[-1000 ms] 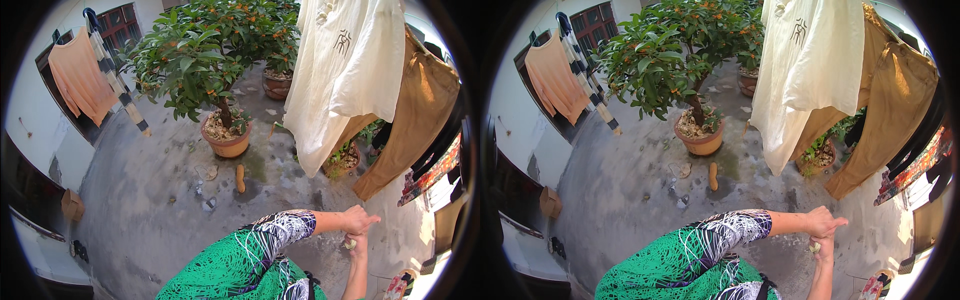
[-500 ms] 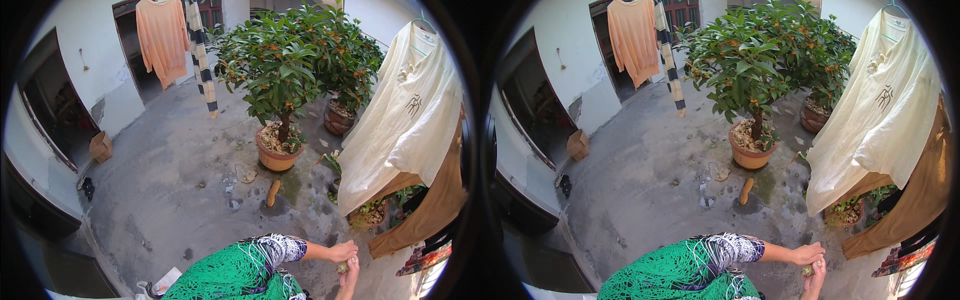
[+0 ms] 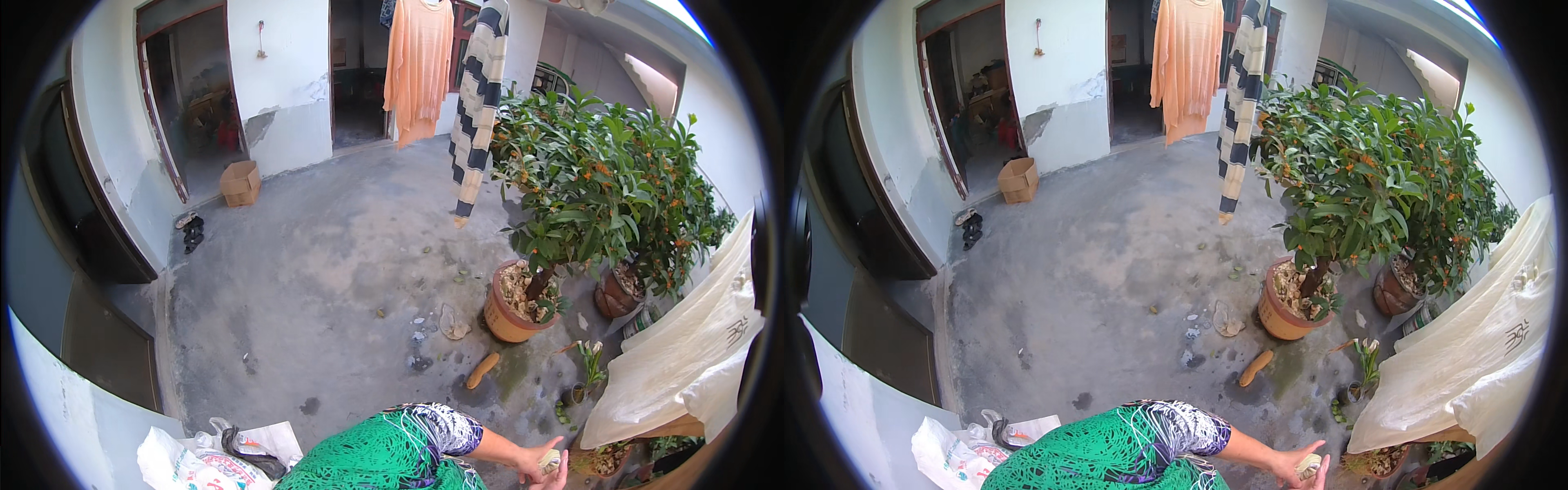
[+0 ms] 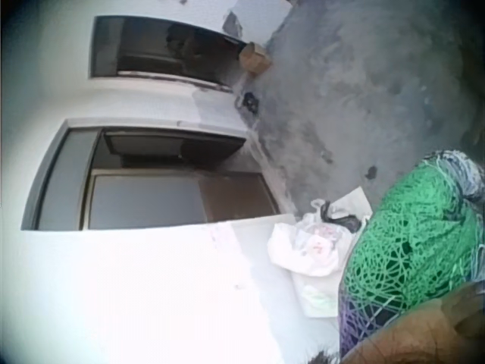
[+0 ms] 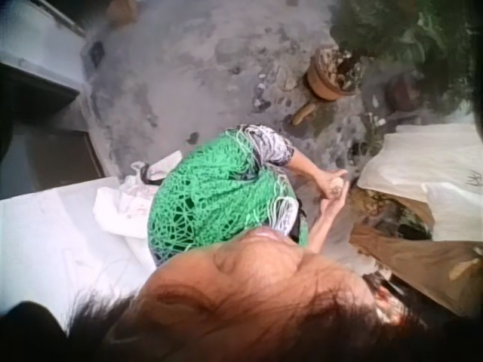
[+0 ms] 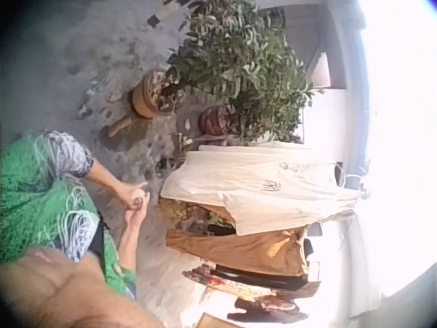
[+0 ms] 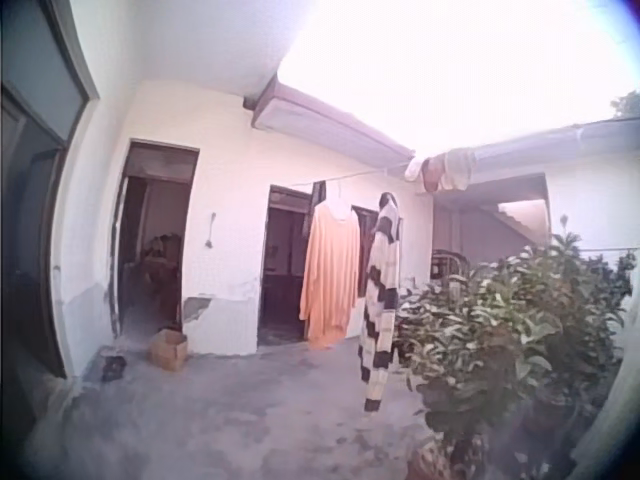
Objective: The person hangs a yellow cloth and a patterned cloth on a clothesline using hangers. Then the person sits on a small stool and washes a dark garment by hand in a large metal basin filled with water, repeatedly submerging and wringing the fabric.
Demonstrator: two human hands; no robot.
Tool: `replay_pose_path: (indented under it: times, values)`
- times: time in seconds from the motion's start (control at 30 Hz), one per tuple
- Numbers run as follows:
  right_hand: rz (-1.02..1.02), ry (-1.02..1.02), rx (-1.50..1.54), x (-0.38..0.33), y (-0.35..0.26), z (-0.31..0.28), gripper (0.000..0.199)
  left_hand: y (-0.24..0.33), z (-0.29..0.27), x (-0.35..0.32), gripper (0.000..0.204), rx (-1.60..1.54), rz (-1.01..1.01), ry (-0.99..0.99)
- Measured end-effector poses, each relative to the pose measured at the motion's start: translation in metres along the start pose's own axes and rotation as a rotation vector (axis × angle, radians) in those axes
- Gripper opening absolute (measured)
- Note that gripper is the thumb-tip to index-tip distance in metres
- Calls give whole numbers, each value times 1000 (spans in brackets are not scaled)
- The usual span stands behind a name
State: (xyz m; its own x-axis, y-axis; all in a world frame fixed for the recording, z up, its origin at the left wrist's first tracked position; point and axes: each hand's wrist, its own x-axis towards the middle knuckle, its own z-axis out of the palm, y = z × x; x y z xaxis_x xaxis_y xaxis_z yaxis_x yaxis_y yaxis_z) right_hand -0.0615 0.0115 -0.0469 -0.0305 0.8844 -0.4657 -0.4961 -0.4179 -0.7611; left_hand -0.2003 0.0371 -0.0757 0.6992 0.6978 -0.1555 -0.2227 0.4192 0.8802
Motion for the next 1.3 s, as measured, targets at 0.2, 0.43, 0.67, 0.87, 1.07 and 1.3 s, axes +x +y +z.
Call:
replay_pose_path:
  times: [0.2,0.43,0.67,0.87,1.07,1.3]
  values:
    - [-532,-90,-964,25,12,81,53,-5,-76,16,109,-90,215,109]
    - [-995,-230,-2185,-12,21,179,75,67,-145,-85,23,-251,-61,271]
    - [-1511,-791,-1533,49,24,183,57,67,-174,-101,44,-83,-235,-239]
    - [-639,-286,-693,123,55,142,20,101,-167,-97,69,-74,-124,-59]
    - [-1196,-188,-1043,90,49,218,26,124,-155,-100,77,-98,-16,428]
    - [-539,-12,-133,114,58,224,24,149,-169,-89,57,1098,141,702]
